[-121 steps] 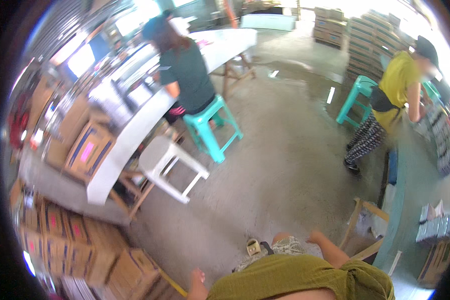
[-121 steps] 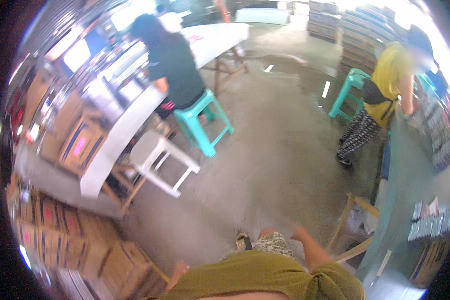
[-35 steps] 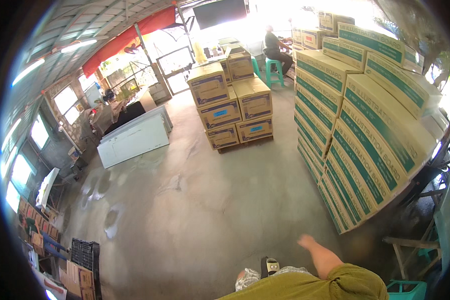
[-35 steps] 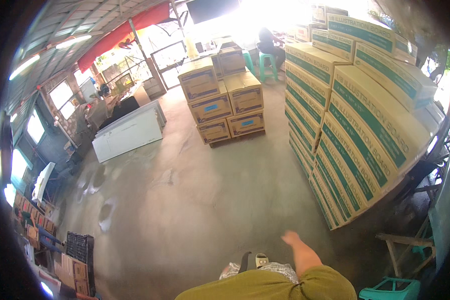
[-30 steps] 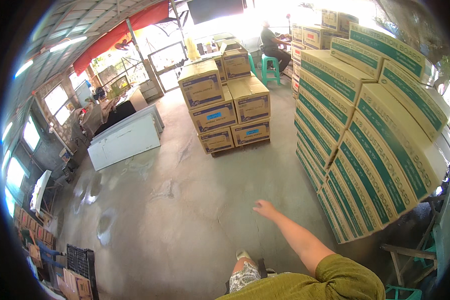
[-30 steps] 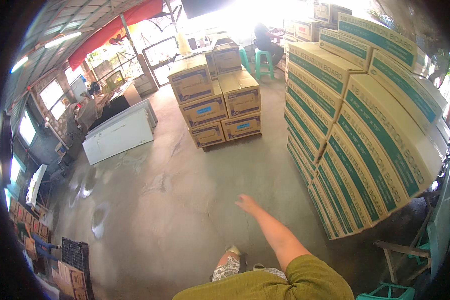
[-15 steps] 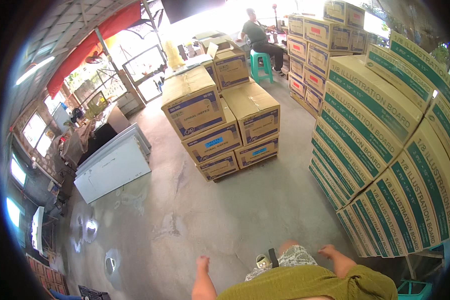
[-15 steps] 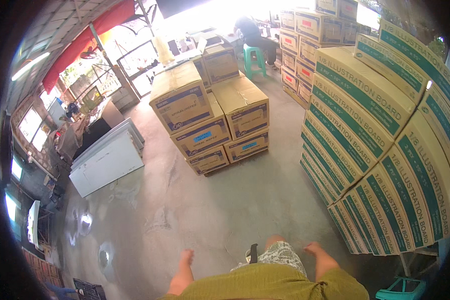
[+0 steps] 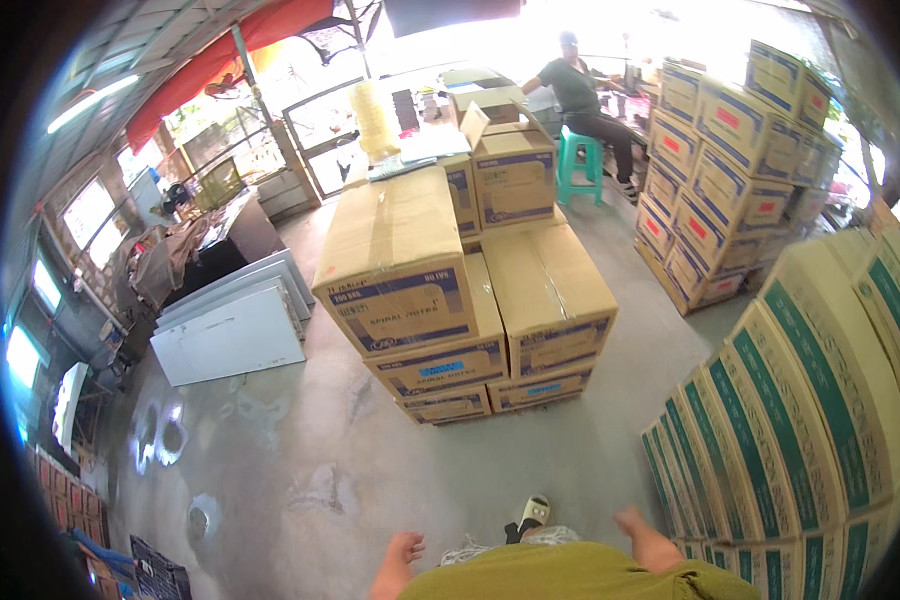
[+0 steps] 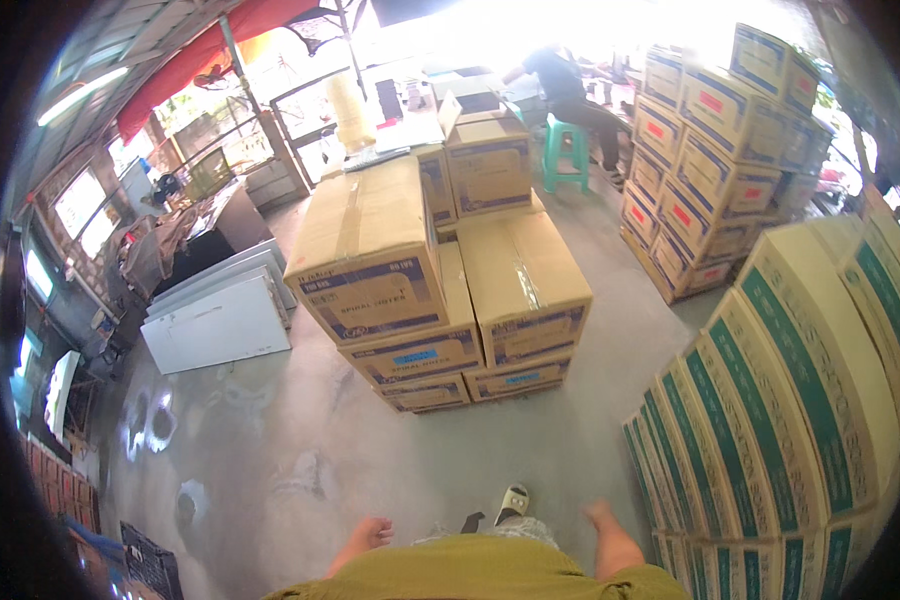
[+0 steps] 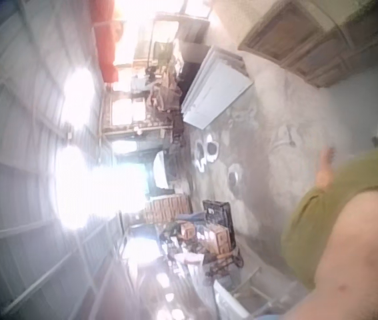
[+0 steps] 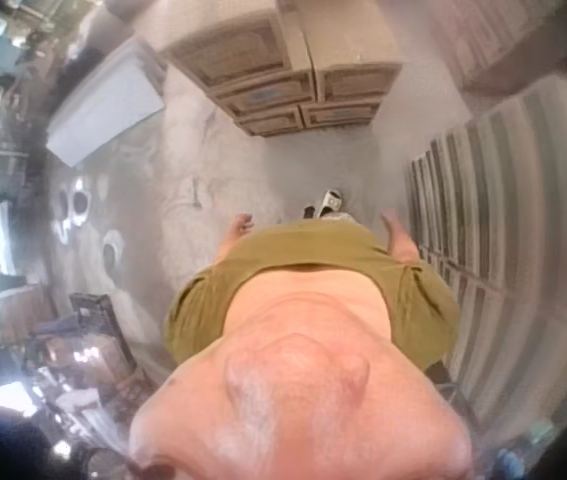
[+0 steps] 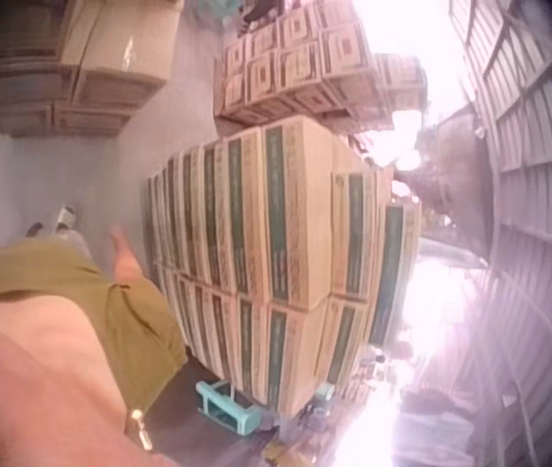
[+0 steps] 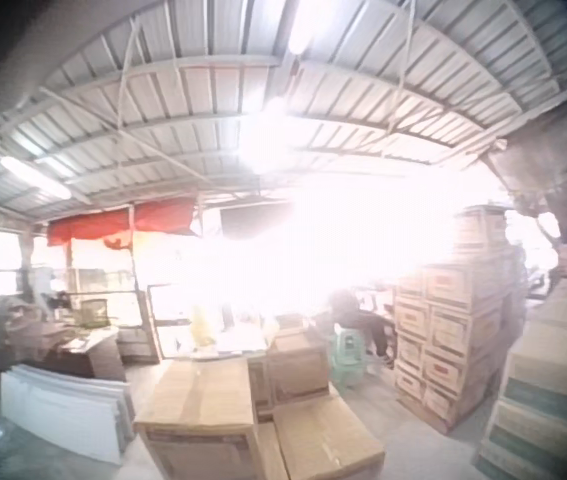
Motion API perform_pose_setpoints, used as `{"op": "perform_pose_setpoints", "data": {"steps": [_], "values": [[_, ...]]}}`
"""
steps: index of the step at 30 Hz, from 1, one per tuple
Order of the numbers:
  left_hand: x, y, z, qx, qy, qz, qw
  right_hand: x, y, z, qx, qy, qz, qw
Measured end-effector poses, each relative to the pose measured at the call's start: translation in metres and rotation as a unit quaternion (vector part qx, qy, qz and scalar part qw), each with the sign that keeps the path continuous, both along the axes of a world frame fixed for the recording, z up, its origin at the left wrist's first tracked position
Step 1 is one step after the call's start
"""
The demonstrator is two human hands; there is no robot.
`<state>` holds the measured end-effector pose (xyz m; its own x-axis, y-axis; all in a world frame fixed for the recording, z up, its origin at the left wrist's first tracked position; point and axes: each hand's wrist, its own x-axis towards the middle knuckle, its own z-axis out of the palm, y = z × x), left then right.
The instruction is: The person assembles notebooks by threading a spiral spring through the punched holes of stacks of covers and pages, then trims the excess spring with pliers and bends the ends by hand.
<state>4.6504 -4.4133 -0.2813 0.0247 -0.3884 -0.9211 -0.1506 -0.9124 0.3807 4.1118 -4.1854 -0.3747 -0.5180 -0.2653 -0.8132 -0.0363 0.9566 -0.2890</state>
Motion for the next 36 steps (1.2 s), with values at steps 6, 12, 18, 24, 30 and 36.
{"op": "perform_pose_setpoints", "data": {"steps": [6,12,18,24,30,36], "values": [[0.053,-0.045,0.029,-0.082,-0.198,0.06,0.975,-0.034,-0.327,0.117,-0.359,0.116,0.131,0.917],[0.077,-0.078,0.044,-0.083,-0.161,0.099,0.978,0.048,-0.491,0.196,-0.51,-0.058,-0.017,0.858],[0.142,-0.095,-0.018,0.05,-0.098,0.107,0.988,0.14,-0.574,0.303,-0.693,0.034,-0.185,0.696],[0.248,-0.209,-0.042,0.041,-0.073,0.102,0.991,0.172,-0.644,0.342,-0.711,0.121,-0.393,0.571],[0.324,-0.41,-0.024,-0.109,-0.201,0.145,0.963,0.201,-0.663,0.373,-0.719,0.109,-0.442,0.525],[0.338,-0.55,-0.031,-0.182,-0.148,0.122,0.964,0.161,-0.646,0.325,-0.76,0.195,-0.285,0.55]]}}
